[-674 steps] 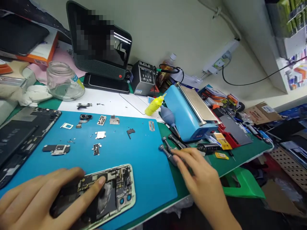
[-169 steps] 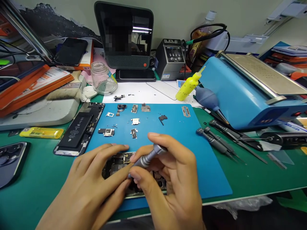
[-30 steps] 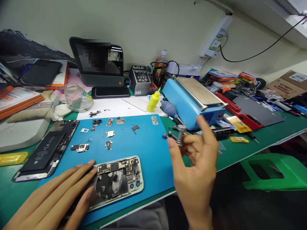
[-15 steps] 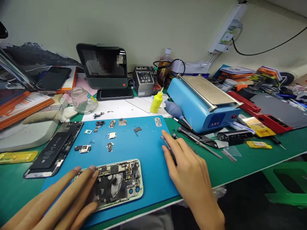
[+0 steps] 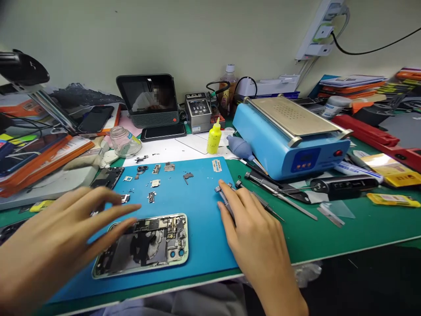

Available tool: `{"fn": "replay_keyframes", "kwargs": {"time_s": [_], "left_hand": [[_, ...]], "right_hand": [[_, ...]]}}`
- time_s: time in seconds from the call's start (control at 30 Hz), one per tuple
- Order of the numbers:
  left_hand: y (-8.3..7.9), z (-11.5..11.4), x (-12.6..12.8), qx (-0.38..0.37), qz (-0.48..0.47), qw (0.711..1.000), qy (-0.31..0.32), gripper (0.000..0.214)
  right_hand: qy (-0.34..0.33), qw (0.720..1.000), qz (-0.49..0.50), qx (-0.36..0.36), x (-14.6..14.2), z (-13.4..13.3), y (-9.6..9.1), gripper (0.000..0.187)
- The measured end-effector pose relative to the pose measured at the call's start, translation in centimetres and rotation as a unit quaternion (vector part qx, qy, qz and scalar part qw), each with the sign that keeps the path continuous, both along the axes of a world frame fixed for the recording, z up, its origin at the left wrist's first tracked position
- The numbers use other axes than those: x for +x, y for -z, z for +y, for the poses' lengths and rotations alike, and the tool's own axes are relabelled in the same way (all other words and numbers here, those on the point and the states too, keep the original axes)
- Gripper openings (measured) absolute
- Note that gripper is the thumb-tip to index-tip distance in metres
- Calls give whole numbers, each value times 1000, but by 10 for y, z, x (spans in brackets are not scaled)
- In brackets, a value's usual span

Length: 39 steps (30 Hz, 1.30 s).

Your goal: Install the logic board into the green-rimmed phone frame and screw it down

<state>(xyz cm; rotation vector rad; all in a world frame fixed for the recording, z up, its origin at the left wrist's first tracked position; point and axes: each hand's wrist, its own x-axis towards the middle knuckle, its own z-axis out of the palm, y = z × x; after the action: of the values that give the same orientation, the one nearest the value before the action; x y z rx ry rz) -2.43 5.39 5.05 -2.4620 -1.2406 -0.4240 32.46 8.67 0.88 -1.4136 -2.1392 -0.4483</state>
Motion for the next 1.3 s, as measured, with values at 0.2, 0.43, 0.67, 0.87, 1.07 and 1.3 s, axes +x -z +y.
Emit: {"fn": "replay_keyframes", "kwargs": {"time_s": [0.2, 0.43, 0.67, 0.87, 1.07, 1.3], "left_hand": [[-7, 93, 49, -32, 86, 995, 42, 24], [1, 122, 70, -87, 142, 983, 80, 42], [5, 118, 72, -135, 87, 978, 135, 39], [-21, 104, 74, -167, -137, 970, 112, 11], [-38, 92, 54, -259, -227, 934, 93, 13], [-12, 89, 45, -247, -126, 958, 71, 7]], "right_hand": [[-13, 1000, 3, 16, 0, 1, 0, 38], [-24, 999, 10, 20, 2, 0, 2, 37], [-18, 1000, 16, 17, 1, 1, 3, 38], [-16, 1000, 13, 8, 1, 0, 2, 37], [-14, 1000, 15, -8, 2, 2, 4, 39], [-19, 999, 26, -21, 3, 0, 5, 38]]}}
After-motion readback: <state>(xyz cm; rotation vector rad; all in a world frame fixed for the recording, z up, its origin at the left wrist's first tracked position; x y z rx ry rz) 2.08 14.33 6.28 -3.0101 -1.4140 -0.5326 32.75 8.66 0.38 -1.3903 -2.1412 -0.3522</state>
